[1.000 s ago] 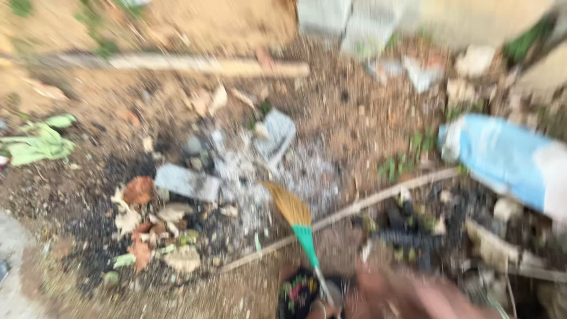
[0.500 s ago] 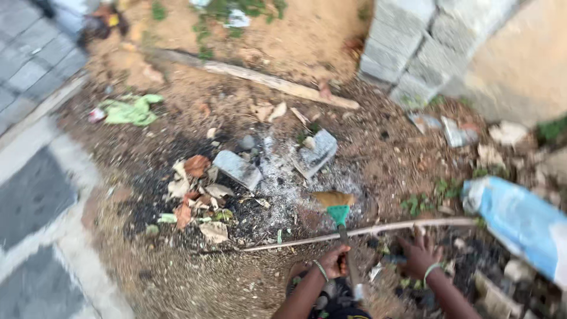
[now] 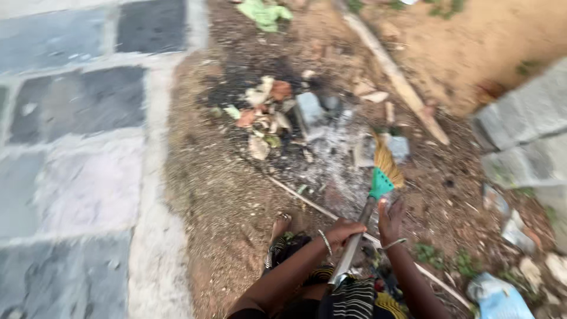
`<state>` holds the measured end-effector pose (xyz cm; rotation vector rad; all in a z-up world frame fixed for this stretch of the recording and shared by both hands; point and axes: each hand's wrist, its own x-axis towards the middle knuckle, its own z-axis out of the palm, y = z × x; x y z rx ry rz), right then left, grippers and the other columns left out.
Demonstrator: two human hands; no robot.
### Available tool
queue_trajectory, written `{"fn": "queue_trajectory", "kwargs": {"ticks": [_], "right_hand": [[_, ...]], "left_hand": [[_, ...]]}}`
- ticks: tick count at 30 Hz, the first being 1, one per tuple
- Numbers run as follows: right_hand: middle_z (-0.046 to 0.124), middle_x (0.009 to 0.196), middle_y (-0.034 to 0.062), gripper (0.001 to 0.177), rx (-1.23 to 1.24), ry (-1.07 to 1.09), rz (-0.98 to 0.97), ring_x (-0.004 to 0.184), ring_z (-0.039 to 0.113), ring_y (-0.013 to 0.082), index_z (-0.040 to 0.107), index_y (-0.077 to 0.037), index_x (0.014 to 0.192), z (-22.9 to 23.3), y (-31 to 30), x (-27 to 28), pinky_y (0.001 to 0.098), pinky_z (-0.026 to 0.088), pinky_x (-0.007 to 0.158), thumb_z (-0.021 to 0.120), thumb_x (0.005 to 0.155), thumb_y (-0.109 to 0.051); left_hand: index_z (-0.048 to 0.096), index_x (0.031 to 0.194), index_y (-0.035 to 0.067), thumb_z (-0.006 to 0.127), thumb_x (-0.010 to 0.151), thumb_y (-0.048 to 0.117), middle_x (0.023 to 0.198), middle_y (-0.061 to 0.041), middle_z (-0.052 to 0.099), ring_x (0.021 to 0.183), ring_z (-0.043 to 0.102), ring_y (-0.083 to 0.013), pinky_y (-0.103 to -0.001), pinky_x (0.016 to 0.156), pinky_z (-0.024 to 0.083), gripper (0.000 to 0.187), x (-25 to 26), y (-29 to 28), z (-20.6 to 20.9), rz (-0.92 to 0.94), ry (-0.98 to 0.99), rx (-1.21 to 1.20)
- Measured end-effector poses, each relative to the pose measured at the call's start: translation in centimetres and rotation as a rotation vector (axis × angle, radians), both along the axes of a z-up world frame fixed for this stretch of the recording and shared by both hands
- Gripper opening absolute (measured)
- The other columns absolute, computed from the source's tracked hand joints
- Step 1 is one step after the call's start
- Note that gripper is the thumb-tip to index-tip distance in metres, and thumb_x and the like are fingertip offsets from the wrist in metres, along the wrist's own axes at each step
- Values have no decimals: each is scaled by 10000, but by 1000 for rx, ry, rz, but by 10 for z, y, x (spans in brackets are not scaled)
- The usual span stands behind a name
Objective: The person sweeps debris and leaves across a stone patio and dirt ground using a handheld broom, eventually gathering burnt material near a bed.
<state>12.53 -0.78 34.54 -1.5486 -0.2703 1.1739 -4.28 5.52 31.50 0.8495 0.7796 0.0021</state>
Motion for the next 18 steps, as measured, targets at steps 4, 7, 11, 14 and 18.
{"fn": "queue_trajectory", "kwargs": {"ticks": [4,7,11,14,18], "right_hand": [[641,1002,129,337,-93,564,196,835,646,305,539,-122,1192,7,49,-38,503,601,680,663,971,-344],[722,1064,159,298,-89,455,241,896,703,254,531,-109,1156,15,108,-56,460,602,799,685,912,-182],[721,1046,149,233,-35,569,396,853,704,244,620,-84,1109,11,203,-93,428,604,745,658,897,-175],[693,909,131,244,-143,440,521,732,682,243,680,-41,1096,1,266,-135,397,586,646,639,901,-182],[632,764,89,175,-379,304,727,571,601,198,652,-5,1025,-13,318,-197,363,522,499,669,920,-144]], "left_hand": [[692,1076,18,825,818,390,847,-84,715,677,688,-143,-272,560,573,471,-10,31,17,209,-142,115],[656,1087,82,767,859,469,806,-49,666,602,632,-123,-267,483,509,463,-39,61,39,275,-89,163],[713,1016,-37,667,956,548,687,-73,609,465,543,-115,-250,383,440,590,-99,126,43,360,36,166],[672,1031,-76,638,1026,528,681,-55,616,412,383,-68,-237,339,368,605,-196,168,24,511,-36,-28],[717,1231,85,645,928,276,943,-19,697,671,680,-91,-263,570,624,366,-365,209,3,868,264,-36]]}}
